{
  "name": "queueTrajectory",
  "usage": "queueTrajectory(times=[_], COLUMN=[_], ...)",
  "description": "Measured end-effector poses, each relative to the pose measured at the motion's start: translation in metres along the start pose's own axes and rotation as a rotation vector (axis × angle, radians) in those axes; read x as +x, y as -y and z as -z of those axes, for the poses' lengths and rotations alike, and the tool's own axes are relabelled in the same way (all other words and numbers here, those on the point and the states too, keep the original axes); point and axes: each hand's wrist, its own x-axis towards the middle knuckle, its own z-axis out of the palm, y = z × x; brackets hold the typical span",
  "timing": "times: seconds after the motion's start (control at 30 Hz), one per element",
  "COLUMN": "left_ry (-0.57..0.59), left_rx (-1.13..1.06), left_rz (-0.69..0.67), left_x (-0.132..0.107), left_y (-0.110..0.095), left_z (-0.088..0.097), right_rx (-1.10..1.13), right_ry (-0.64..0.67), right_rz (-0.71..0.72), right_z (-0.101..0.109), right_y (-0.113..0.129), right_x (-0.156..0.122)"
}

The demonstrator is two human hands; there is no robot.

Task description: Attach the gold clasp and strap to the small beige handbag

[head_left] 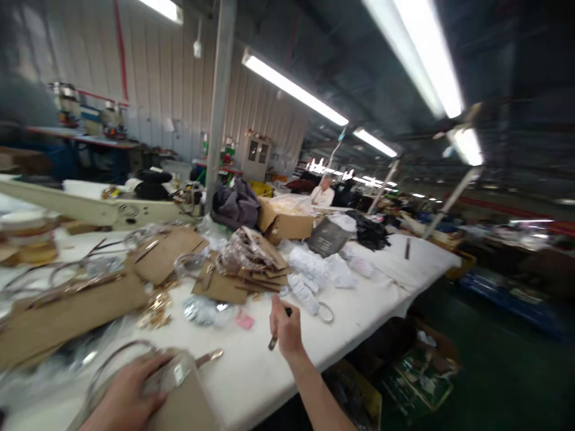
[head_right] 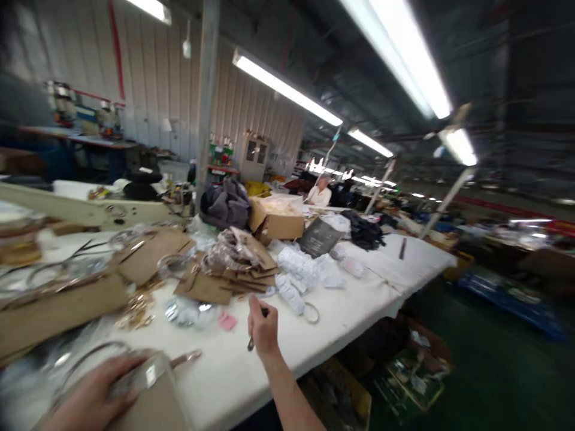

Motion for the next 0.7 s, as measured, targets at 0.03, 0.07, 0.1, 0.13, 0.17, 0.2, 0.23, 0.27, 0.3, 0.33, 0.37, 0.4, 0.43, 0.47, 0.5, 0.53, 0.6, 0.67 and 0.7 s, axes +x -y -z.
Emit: queueTrajectory(times=[0.03,0.07,0.1,0.13,0.17,0.2,0.23,0.27,0.3,0.33,0.37,0.4,0.43,0.47,0.5,0.53,0.6,0.67,0.7], left_ry=[0.086,0.128,0.146,0.149,0.161,0.158,0.149,0.145,0.142,0.141,0.145,0.147,0.15,0.152,0.157,0.16,0.162,0.16,0.163], left_rx=[-0.029,-0.038,-0.035,-0.034,-0.036,-0.034,-0.034,-0.034,-0.037,-0.043,-0.05,-0.059,-0.066,-0.072,-0.077,-0.081,-0.096,-0.123,-0.145], left_rz=[-0.04,-0.033,-0.006,0.023,0.038,0.053,0.068,0.079,0.09,0.098,0.104,0.108,0.106,0.096,0.084,0.071,0.051,0.045,0.045], left_x=[-0.008,-0.014,-0.018,-0.021,-0.022,-0.022,-0.023,-0.024,-0.026,-0.028,-0.029,-0.03,-0.031,-0.031,-0.032,-0.031,-0.03,-0.028,-0.027], left_y=[-0.004,-0.009,-0.013,-0.017,-0.019,-0.021,-0.023,-0.024,-0.026,-0.028,-0.03,-0.031,-0.032,-0.032,-0.032,-0.031,-0.03,-0.028,-0.028], left_z=[0.005,0.009,0.013,0.015,0.016,0.017,0.018,0.018,0.019,0.02,0.022,0.023,0.024,0.025,0.026,0.026,0.027,0.026,0.026], right_rx=[0.055,0.107,0.169,0.231,0.29,0.333,0.36,0.371,0.372,0.367,0.357,0.341,0.319,0.294,0.271,0.25,0.233,0.23,0.223], right_ry=[0.031,0.092,0.157,0.221,0.28,0.332,0.375,0.408,0.432,0.451,0.463,0.468,0.467,0.461,0.452,0.443,0.439,0.444,0.447], right_rz=[0.029,0.053,0.07,0.071,0.057,0.04,0.027,0.019,0.015,0.013,0.013,0.012,0.009,0.008,0.009,0.01,0.012,0.026,0.039], right_z=[-0.013,-0.026,-0.041,-0.056,-0.07,-0.085,-0.098,-0.11,-0.121,-0.131,-0.14,-0.147,-0.154,-0.16,-0.165,-0.169,-0.176,-0.179,-0.18], right_y=[0.008,0.017,0.024,0.031,0.036,0.04,0.043,0.044,0.044,0.043,0.041,0.038,0.034,0.03,0.026,0.023,0.017,0.013,0.011], right_x=[-0.008,-0.015,-0.019,-0.021,-0.023,-0.025,-0.027,-0.03,-0.034,-0.038,-0.042,-0.045,-0.048,-0.051,-0.053,-0.055,-0.058,-0.061,-0.062])
